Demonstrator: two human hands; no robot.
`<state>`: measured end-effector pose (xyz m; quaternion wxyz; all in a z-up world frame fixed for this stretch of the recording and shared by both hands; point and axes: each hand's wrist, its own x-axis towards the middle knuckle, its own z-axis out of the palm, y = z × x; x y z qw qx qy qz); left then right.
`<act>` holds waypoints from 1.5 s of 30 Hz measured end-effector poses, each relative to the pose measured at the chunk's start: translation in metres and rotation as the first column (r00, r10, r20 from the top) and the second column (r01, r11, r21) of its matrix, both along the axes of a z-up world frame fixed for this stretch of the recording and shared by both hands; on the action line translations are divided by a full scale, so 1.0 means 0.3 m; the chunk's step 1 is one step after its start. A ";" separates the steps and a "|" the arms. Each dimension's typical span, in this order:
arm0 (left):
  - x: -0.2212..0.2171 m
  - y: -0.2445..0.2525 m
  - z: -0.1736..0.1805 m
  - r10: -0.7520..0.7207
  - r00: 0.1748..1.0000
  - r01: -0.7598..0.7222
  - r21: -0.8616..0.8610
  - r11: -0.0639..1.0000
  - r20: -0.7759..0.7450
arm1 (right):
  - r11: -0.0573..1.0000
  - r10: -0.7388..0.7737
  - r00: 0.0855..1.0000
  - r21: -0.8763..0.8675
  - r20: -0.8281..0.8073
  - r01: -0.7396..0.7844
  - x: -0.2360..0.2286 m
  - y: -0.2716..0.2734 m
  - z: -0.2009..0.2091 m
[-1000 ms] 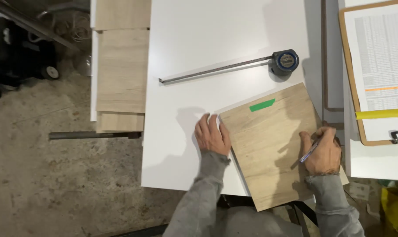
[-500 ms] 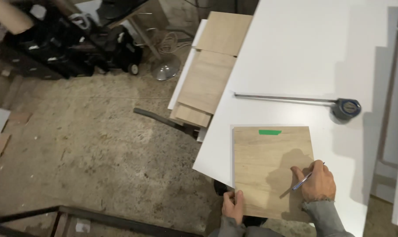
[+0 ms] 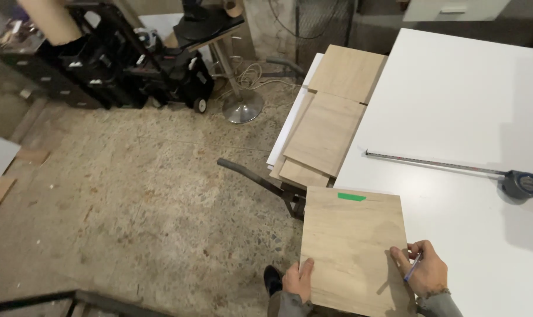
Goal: The person marks a wooden panel with a pen, applies green tape to the panel, and writes on the tape. They then stack several marked panels together on the table.
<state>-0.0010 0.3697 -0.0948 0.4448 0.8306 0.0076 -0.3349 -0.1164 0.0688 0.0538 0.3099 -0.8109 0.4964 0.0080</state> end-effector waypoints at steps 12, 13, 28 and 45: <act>0.307 0.000 -0.223 -0.325 0.924 0.313 -0.091 0.945 -0.200 | 0.950 -0.305 0.949 0.044 -0.075 0.309 0.057 0.258 -0.006; 0.327 -0.016 -0.227 -0.354 0.909 0.345 -0.079 0.935 -0.222 | 0.964 -0.256 0.953 0.026 -0.160 0.264 0.087 0.296 0.032; 0.484 -0.266 -0.133 -0.578 0.816 0.568 -0.158 0.808 -0.026 | 0.740 0.660 0.748 -0.109 -0.075 -0.664 0.392 0.504 -0.012; 0.385 -0.486 -0.351 -0.324 0.818 0.232 -0.243 0.942 -0.476 | 0.880 -0.014 0.985 -0.469 -0.171 -0.068 0.194 0.682 -0.250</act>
